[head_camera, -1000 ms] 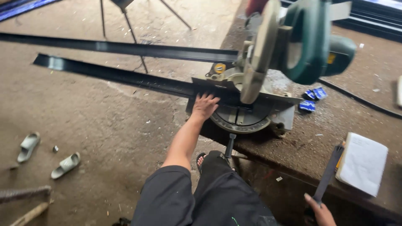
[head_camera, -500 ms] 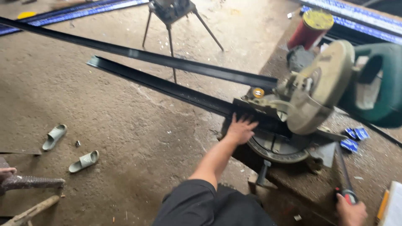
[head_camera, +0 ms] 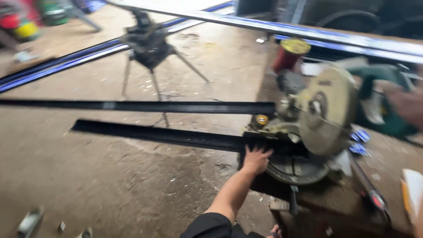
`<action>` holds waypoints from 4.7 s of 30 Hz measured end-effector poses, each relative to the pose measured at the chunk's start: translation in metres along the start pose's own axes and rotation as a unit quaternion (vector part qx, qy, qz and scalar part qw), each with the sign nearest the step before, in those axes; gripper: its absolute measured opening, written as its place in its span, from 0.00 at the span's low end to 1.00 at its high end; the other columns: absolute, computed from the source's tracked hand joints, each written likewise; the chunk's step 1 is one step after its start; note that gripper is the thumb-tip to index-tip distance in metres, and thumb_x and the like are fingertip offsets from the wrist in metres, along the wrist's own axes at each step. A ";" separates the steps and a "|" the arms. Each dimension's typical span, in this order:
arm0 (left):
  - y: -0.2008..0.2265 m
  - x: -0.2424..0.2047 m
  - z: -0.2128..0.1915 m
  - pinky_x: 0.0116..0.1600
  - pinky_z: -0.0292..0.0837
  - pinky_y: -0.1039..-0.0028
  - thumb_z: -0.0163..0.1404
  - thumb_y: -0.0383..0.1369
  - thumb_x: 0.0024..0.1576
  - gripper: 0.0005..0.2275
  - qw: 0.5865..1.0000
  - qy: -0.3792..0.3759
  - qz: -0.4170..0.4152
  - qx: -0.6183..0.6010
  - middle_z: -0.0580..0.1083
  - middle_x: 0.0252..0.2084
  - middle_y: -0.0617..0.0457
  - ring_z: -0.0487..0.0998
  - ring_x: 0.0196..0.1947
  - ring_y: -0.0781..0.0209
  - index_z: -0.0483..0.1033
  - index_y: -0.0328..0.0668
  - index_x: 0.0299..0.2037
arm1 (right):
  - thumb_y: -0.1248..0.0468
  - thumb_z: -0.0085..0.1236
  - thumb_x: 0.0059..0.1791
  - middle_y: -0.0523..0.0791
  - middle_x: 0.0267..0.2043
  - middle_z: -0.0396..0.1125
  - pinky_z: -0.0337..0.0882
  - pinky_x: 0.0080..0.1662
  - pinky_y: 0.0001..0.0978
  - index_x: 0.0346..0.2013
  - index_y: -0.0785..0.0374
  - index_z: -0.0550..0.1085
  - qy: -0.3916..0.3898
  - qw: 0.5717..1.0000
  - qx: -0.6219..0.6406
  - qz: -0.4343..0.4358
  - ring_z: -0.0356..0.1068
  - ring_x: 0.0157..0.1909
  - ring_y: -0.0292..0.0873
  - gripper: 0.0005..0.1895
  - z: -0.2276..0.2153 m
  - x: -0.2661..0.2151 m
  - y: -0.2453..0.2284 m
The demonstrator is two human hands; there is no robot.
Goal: Measuring and marking metal frames before positioning them on a miter saw for cutting.
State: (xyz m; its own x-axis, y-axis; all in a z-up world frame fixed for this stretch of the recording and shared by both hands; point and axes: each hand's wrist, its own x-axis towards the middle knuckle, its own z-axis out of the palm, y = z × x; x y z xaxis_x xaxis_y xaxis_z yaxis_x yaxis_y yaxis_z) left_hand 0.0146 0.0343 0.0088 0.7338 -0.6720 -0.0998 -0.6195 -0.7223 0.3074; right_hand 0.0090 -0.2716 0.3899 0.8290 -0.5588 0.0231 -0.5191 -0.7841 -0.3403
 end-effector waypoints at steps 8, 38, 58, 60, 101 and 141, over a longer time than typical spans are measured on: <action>-0.026 0.024 0.026 0.66 0.46 0.24 0.46 0.40 0.57 0.25 0.999 0.044 0.019 0.002 0.65 0.69 0.47 0.61 0.68 0.35 0.68 0.76 0.66 | 0.49 0.47 0.55 0.62 0.55 0.70 0.65 0.55 0.56 0.62 0.62 0.69 -0.009 0.998 0.036 0.052 0.68 0.57 0.67 0.27 -0.033 -0.105 -0.036; -0.030 0.029 0.036 0.68 0.44 0.25 0.49 0.39 0.59 0.24 0.994 0.068 0.068 0.050 0.62 0.73 0.45 0.59 0.70 0.30 0.65 0.71 0.69 | 0.30 0.25 0.55 0.46 0.37 0.73 0.79 0.43 0.31 0.41 0.61 0.77 0.021 0.927 0.360 0.108 0.75 0.37 0.42 0.43 0.081 -0.194 0.019; -0.012 0.027 -0.002 0.58 0.63 0.33 0.48 0.42 0.59 0.17 0.993 0.075 0.064 0.072 0.71 0.60 0.46 0.68 0.57 0.34 0.75 0.70 0.59 | 0.27 0.25 0.51 0.46 0.36 0.76 0.74 0.46 0.34 0.40 0.59 0.78 0.049 0.934 0.327 0.132 0.77 0.37 0.42 0.44 0.067 -0.193 0.020; -0.015 0.031 0.002 0.64 0.56 0.30 0.39 0.43 0.65 0.19 0.998 -0.028 0.029 0.053 0.65 0.69 0.43 0.61 0.65 0.28 0.68 0.69 0.66 | 0.25 0.21 0.45 0.44 0.34 0.76 0.70 0.41 0.32 0.34 0.56 0.79 0.033 0.942 0.302 0.145 0.75 0.37 0.40 0.46 0.067 -0.190 0.019; -0.022 0.038 0.029 0.63 0.53 0.20 0.40 0.32 0.62 0.23 0.995 0.035 0.066 0.065 0.67 0.67 0.41 0.64 0.64 0.28 0.68 0.65 0.67 | 0.32 0.32 0.55 0.47 0.26 0.68 0.73 0.29 0.31 0.36 0.61 0.69 0.099 0.893 0.423 0.117 0.68 0.23 0.42 0.35 0.126 -0.205 0.029; -0.023 0.040 0.037 0.63 0.55 0.22 0.42 0.32 0.60 0.23 0.993 0.041 0.072 0.082 0.66 0.67 0.38 0.62 0.65 0.27 0.67 0.65 0.68 | 0.29 0.31 0.53 0.47 0.27 0.69 0.76 0.32 0.28 0.35 0.60 0.70 0.098 0.905 0.395 0.125 0.70 0.25 0.40 0.38 0.129 -0.210 0.027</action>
State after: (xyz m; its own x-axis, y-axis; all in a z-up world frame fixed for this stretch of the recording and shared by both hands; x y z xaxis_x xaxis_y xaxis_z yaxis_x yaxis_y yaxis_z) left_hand 0.0480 0.0174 -0.0377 0.6498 -0.7600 0.0140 -0.7523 -0.6403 0.1547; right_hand -0.1523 -0.1405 0.2550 0.6124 -0.7905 -0.0075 -0.3100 -0.2314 -0.9222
